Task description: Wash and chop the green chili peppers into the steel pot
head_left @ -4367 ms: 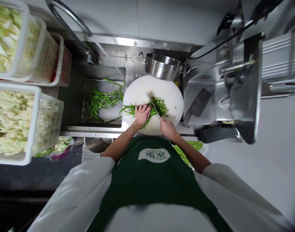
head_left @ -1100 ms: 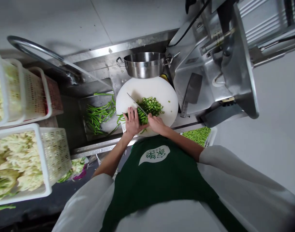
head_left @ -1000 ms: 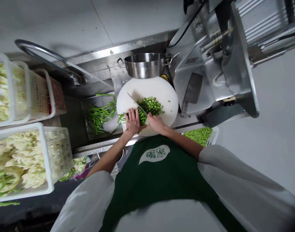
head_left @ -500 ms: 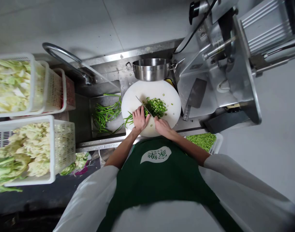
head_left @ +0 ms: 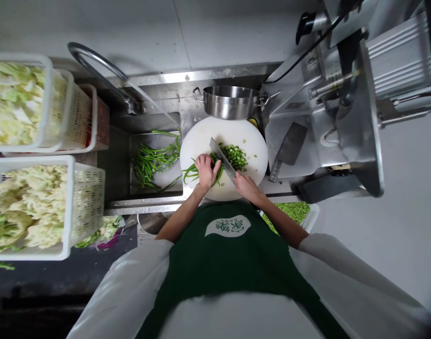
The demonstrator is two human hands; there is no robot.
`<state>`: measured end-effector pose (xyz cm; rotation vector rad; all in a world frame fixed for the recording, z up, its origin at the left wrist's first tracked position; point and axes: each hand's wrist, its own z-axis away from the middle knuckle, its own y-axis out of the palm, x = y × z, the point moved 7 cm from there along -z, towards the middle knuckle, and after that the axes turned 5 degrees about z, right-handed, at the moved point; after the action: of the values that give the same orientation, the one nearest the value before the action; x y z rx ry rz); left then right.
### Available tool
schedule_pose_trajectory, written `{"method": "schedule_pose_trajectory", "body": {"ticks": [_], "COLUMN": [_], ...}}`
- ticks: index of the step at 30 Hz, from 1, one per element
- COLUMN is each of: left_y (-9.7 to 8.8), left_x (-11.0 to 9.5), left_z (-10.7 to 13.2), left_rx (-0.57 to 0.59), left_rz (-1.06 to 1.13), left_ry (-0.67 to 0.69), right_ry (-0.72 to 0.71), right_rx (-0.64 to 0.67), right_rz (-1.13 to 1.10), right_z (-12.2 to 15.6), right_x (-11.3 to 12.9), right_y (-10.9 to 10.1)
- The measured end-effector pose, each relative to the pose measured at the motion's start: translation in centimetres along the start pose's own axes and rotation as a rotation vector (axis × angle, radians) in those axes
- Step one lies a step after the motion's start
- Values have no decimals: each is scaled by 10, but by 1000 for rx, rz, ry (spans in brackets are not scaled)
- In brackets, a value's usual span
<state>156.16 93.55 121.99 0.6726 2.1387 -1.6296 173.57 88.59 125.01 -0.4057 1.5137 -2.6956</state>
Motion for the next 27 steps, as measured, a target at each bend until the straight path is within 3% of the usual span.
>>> {"method": "schedule_pose_trajectory", "body": {"ticks": [7,12,15,19,27], "left_y": [-14,-7,-8,-16,-6], "left_x": [3,5,3,-2,-8], "left_z": [25,34,38,39,18], "left_rx": [290,358,334,208,28], "left_rz": [-51,-70,-45,0,-96], "left_ry": [258,325,369,413,144], "right_ry": [-4,-8,-18,-7,-1], "right_rx": [-17,-36,-42,-42,-24], "right_rz": [-5,1,-5,-6,4], "right_z": [-3,-4,-4,-4,-3], "right_x": [-4,-5,-4,-6,0], "right_y": [5,6,6,6,8]}}
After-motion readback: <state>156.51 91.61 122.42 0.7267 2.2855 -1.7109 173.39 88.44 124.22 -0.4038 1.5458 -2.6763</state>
